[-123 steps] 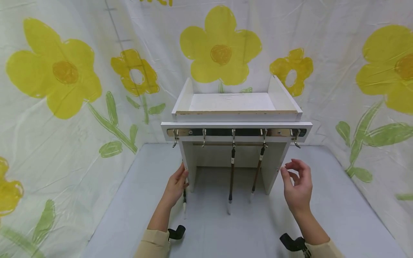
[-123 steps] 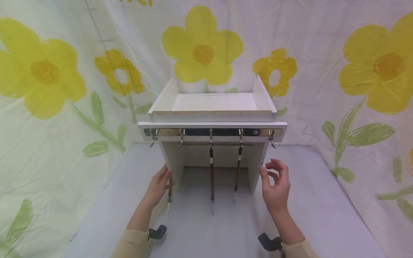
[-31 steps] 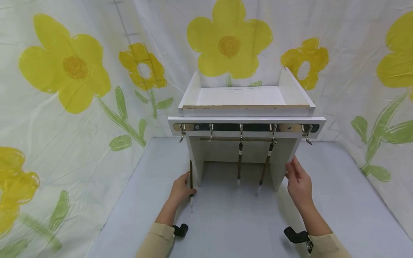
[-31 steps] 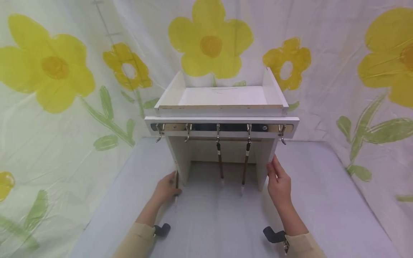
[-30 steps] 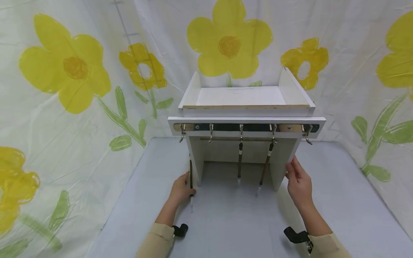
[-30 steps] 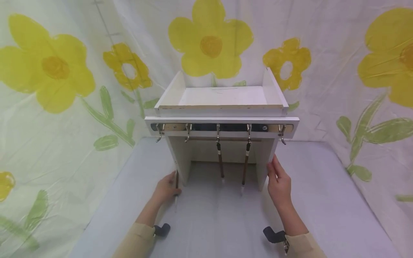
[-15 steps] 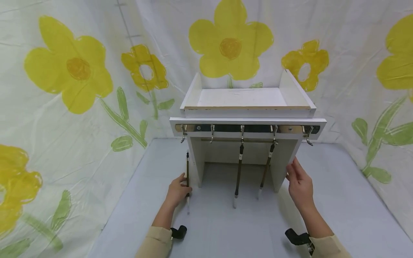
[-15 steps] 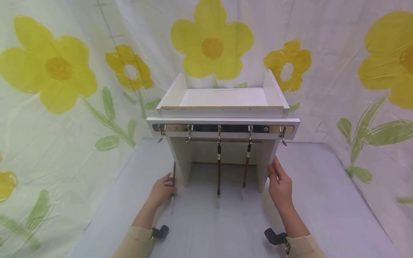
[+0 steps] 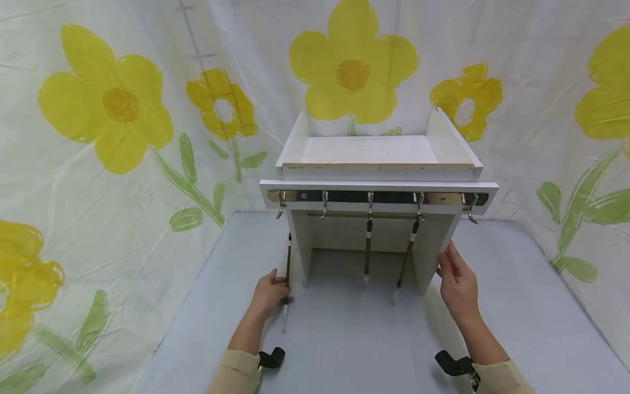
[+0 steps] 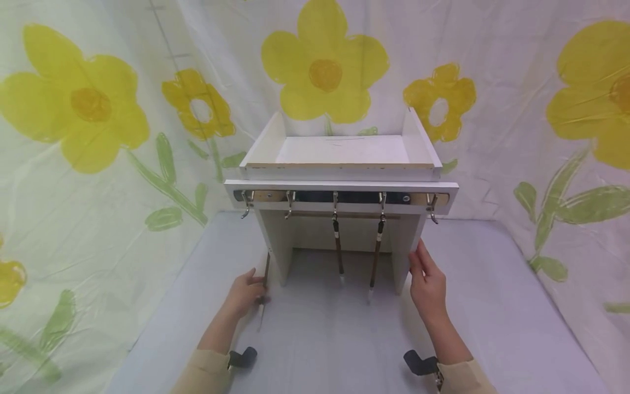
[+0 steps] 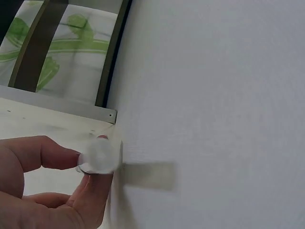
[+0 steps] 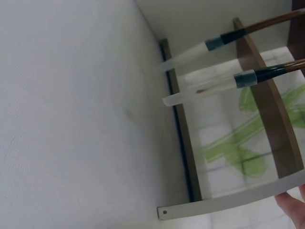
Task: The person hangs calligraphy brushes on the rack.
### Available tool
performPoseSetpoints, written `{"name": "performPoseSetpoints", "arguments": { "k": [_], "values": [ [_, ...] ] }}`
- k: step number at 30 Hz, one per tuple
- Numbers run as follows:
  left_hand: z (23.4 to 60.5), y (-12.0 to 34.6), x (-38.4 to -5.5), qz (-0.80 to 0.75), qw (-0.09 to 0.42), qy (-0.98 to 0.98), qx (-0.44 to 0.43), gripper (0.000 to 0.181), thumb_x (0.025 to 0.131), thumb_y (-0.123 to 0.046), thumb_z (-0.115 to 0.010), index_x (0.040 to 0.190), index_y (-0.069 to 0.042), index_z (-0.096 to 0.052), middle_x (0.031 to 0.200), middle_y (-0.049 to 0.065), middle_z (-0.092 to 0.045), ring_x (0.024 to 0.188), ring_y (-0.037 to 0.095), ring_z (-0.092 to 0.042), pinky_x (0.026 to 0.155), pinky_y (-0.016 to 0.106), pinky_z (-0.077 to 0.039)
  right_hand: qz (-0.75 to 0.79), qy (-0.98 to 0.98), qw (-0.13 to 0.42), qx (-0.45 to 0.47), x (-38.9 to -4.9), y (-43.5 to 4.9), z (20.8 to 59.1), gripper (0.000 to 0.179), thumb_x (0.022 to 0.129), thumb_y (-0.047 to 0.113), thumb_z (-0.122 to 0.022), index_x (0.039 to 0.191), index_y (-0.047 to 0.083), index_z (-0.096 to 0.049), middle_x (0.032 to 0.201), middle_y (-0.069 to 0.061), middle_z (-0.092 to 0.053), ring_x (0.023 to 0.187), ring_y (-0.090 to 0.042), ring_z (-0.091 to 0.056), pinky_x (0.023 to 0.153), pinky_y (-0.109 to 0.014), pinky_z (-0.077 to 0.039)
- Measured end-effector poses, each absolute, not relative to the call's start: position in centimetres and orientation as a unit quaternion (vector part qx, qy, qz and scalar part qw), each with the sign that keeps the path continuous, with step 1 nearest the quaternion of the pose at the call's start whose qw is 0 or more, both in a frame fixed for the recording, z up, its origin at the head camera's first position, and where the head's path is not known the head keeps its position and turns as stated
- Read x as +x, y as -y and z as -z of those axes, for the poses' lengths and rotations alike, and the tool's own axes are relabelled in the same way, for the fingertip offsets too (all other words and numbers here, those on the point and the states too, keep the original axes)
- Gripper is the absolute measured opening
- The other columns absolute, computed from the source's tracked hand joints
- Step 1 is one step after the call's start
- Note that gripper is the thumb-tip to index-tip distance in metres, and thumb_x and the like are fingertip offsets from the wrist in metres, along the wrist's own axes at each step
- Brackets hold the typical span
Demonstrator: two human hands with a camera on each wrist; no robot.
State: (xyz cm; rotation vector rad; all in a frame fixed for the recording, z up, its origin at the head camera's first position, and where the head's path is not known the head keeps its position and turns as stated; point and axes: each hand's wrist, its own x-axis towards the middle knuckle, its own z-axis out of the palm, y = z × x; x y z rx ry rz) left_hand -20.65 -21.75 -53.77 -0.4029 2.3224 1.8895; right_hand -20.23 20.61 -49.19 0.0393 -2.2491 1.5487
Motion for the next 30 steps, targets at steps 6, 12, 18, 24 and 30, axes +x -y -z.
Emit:
{"name": "performPoseSetpoints", "arguments": {
  "k": [6,12,18,24,30],
  "values": [
    [53.5,21.7,-20.6,-0.677,0.054,-0.723,-0.125,0.079,0.085,0.019,-0.056,0.157,0.004,-0.026,0.129,0.031,-0.052,0.102,0.031,-0.061,0.078,0.041,-0.064,-0.559,0.803,0.205,0.010,-20.4,-20.7,49.3,0.048,0.109,0.024,-0.047,0.155,0.033,-0.037,0.157,-0.002,-0.044,0.119,0.013,-0.050,0.087,-0.013,-0.052],
    [52.7,21.9,-20.5,-0.710,0.042,-0.692,-0.122,0.069,0.085,0.021,-0.055,0.150,0.002,-0.042,0.124,0.029,-0.051,0.104,0.035,-0.060,0.081,0.043,-0.064,-0.560,0.800,0.213,0.019,-20.6,-20.8,49.5,0.049,0.108,0.020,-0.048,0.155,0.029,-0.039,0.156,-0.005,-0.045,0.115,0.018,-0.049,0.085,-0.012,-0.053],
    [51.9,22.0,-20.2,-0.731,0.029,-0.672,-0.119,0.048,0.094,0.011,-0.056,0.141,0.004,-0.050,0.124,0.030,-0.056,0.103,0.033,-0.064,0.082,0.045,-0.063,-0.559,0.798,0.224,0.028,-20.4,-20.7,49.3,0.049,0.108,0.019,-0.049,0.155,0.030,-0.039,0.156,-0.004,-0.046,0.115,0.018,-0.050,0.084,-0.011,-0.053],
    [51.6,22.4,-19.9,-0.743,0.017,-0.661,-0.104,0.040,0.097,0.005,-0.058,0.135,0.007,-0.047,0.122,0.033,-0.062,0.104,0.038,-0.069,0.081,0.047,-0.063,-0.555,0.802,0.221,0.026,-20.5,-20.7,49.3,0.050,0.108,0.014,-0.047,0.156,0.023,-0.038,0.157,-0.009,-0.044,0.115,0.019,-0.049,0.084,-0.007,-0.051],
    [50.9,22.8,-19.2,-0.730,0.022,-0.681,-0.050,0.041,0.098,0.006,-0.057,0.137,-0.002,-0.047,0.125,0.035,-0.061,0.103,0.038,-0.071,0.084,0.048,-0.062,-0.556,0.799,0.226,0.030,-20.5,-20.7,49.4,0.050,0.108,0.015,-0.049,0.155,0.026,-0.039,0.156,-0.006,-0.044,0.116,0.018,-0.049,0.084,-0.009,-0.052]
  ]
}}
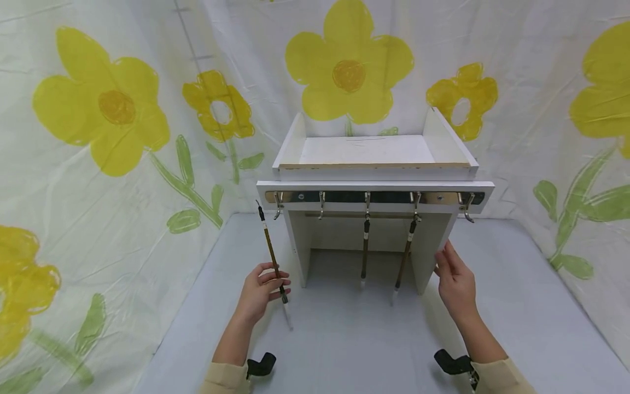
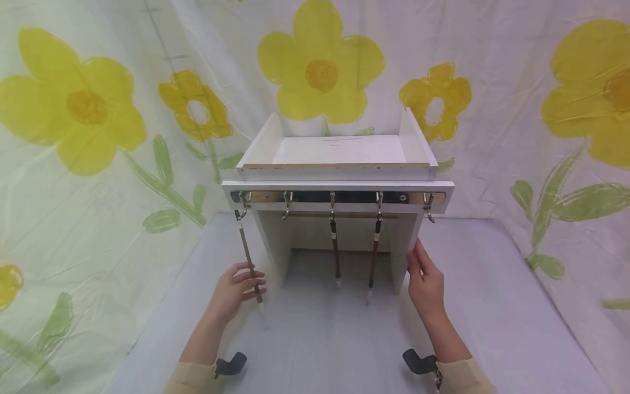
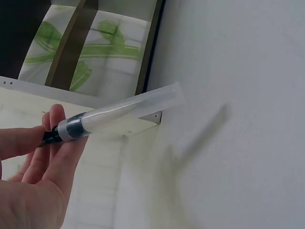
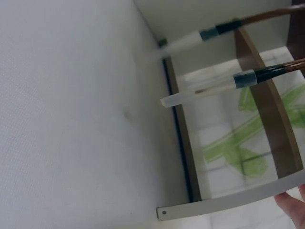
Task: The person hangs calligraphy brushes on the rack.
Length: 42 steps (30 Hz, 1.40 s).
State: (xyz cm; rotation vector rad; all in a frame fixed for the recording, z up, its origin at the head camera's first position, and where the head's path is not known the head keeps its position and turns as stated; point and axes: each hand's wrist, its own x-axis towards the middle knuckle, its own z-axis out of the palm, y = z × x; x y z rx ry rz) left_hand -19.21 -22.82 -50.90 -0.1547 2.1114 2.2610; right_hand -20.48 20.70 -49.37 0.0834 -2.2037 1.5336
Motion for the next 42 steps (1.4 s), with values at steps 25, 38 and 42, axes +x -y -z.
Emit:
{"name": "performPoseSetpoints", "arguments": {
  "k": [25,38,42],
  "values": [
    [48.5,24.1,-16.5,-0.677,-0.047,-0.726,0.110,0.041,0.100,0.009,-0.051,0.137,-0.006,-0.043,0.108,0.035,-0.061,0.091,0.025,-0.073,0.084,0.037,-0.063,-0.578,0.786,0.219,0.031,-20.5,-20.7,49.5,0.048,0.109,0.019,-0.048,0.155,0.029,-0.040,0.158,-0.001,-0.042,0.119,0.015,-0.050,0.085,-0.010,-0.052],
    [48.2,23.6,-15.2,-0.678,-0.046,-0.714,0.169,0.022,0.105,-0.007,-0.052,0.124,0.001,-0.046,0.100,0.038,-0.065,0.084,0.024,-0.075,0.080,0.037,-0.064,-0.562,0.797,0.219,0.033,-20.3,-20.5,49.2,0.048,0.109,0.023,-0.047,0.155,0.031,-0.037,0.158,-0.001,-0.042,0.120,0.014,-0.049,0.084,-0.008,-0.051],
    [48.4,23.5,-15.0,-0.679,-0.060,-0.698,0.221,0.019,0.107,0.000,-0.045,0.125,0.005,-0.045,0.099,0.038,-0.065,0.084,0.026,-0.075,0.080,0.037,-0.064,-0.561,0.796,0.224,0.034,-20.2,-20.4,49.1,0.048,0.109,0.022,-0.047,0.155,0.031,-0.038,0.158,-0.002,-0.043,0.119,0.014,-0.049,0.084,-0.008,-0.051]
  ]
}}
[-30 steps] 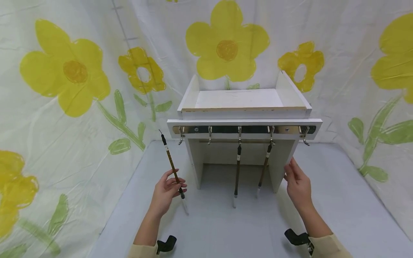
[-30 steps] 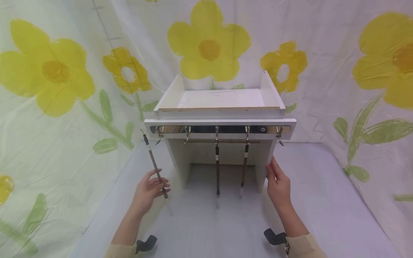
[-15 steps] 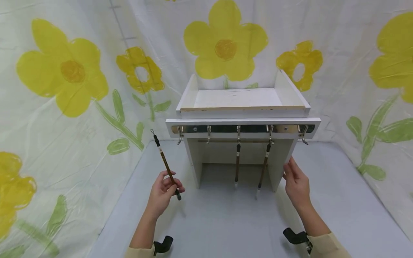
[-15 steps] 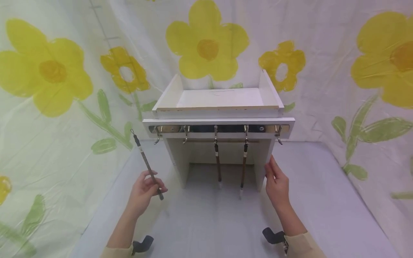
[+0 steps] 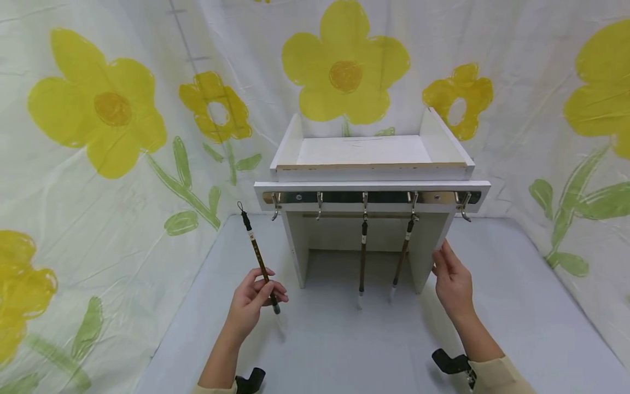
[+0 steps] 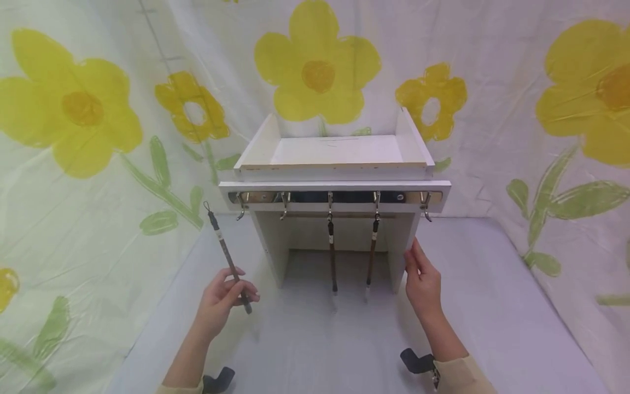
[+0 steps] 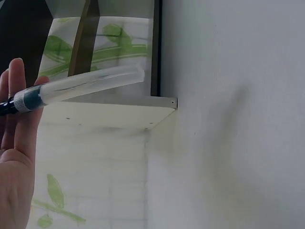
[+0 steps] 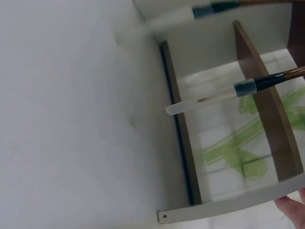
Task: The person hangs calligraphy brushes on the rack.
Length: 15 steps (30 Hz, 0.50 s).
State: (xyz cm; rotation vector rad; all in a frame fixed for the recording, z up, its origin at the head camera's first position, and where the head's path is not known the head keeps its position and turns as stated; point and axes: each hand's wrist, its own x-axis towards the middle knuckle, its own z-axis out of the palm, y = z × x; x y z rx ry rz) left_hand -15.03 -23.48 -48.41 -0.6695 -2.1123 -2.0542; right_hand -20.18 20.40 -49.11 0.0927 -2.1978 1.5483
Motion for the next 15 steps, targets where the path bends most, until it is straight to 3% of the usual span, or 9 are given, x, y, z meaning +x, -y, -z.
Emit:
{"name": "performPoseSetpoints", "arguments": {
  "k": [6,15],
  "values": [
    [48.1,22.9,-14.7,0.664,0.068,0.689,-0.283,0.023,0.105,0.007,-0.039,0.127,0.007,-0.046,0.100,0.033,-0.068,0.086,0.029,-0.075,0.082,0.038,-0.064,-0.559,0.796,0.229,0.037,-20.2,-20.4,49.0,0.048,0.109,0.021,-0.047,0.155,0.029,-0.038,0.158,-0.003,-0.043,0.119,0.014,-0.049,0.084,-0.007,-0.050],
    [47.5,21.9,-14.0,0.658,0.044,0.694,-0.289,0.026,0.106,0.005,-0.040,0.130,0.003,-0.049,0.103,0.034,-0.068,0.085,0.028,-0.076,0.083,0.037,-0.063,-0.562,0.794,0.232,0.032,-20.1,-20.3,49.1,0.047,0.109,0.022,-0.047,0.155,0.030,-0.039,0.157,-0.003,-0.045,0.119,0.014,-0.049,0.086,-0.012,-0.052]
  ]
}}
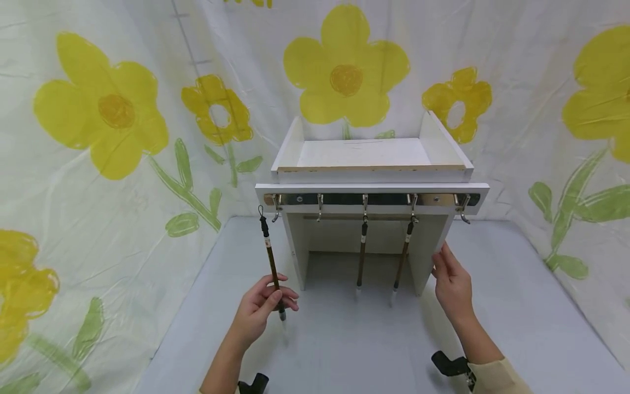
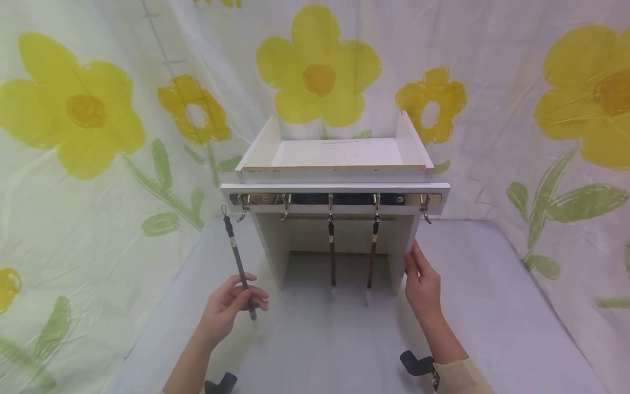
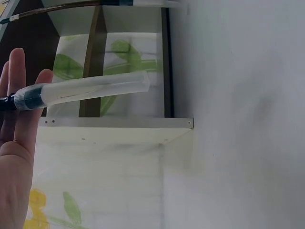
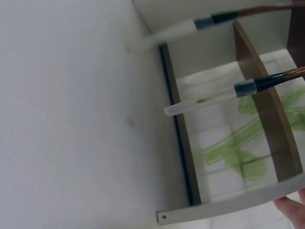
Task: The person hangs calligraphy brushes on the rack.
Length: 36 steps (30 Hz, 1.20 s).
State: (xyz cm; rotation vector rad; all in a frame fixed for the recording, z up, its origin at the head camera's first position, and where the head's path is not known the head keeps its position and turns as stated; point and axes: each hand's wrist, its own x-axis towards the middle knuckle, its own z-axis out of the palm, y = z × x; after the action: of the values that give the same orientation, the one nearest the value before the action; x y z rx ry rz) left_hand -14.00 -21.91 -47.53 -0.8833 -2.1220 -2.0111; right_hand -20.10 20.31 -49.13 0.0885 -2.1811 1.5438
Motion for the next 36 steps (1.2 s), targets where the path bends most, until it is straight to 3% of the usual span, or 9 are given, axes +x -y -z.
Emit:
{"name": "performPoseSetpoints", "arguments": {
  "k": [8,22,27,36],
  "values": [
    [47.7,20.5,-14.0,0.659,0.027,0.682,-0.317,0.029,0.106,0.007,-0.039,0.133,0.003,-0.049,0.107,0.029,-0.070,0.088,0.029,-0.075,0.085,0.038,-0.063,-0.560,0.795,0.230,0.034,-20.0,-20.3,49.1,0.048,0.109,0.022,-0.047,0.155,0.029,-0.039,0.157,-0.003,-0.044,0.119,0.013,-0.049,0.085,-0.010,-0.051],
    [48.0,18.4,-14.3,0.665,-0.024,0.653,-0.362,0.032,0.106,0.008,-0.036,0.136,0.006,-0.047,0.110,0.036,-0.066,0.093,0.032,-0.074,0.088,0.041,-0.062,-0.543,0.809,0.224,0.023,-19.9,-20.3,49.0,0.047,0.109,0.026,-0.046,0.156,0.031,-0.037,0.158,-0.003,-0.043,0.126,-0.001,-0.053,0.083,-0.007,-0.050],
    [48.3,18.1,-14.4,0.660,-0.033,0.654,-0.368,0.032,0.105,0.008,-0.038,0.136,0.006,-0.047,0.110,0.036,-0.066,0.092,0.035,-0.073,0.089,0.043,-0.061,-0.553,0.802,0.226,0.031,-20.0,-20.4,49.1,0.047,0.109,0.023,-0.047,0.155,0.029,-0.039,0.157,-0.004,-0.043,0.120,0.012,-0.050,0.084,-0.011,-0.052],
    [48.5,17.7,-14.3,0.658,-0.067,0.670,-0.336,0.030,0.107,0.001,-0.041,0.136,0.002,-0.050,0.112,0.033,-0.068,0.093,0.036,-0.073,0.088,0.045,-0.061,-0.557,0.799,0.224,0.035,-20.1,-20.5,49.1,0.048,0.109,0.021,-0.048,0.155,0.030,-0.039,0.158,-0.001,-0.043,0.122,0.008,-0.051,0.085,-0.017,-0.054]
  ]
}}
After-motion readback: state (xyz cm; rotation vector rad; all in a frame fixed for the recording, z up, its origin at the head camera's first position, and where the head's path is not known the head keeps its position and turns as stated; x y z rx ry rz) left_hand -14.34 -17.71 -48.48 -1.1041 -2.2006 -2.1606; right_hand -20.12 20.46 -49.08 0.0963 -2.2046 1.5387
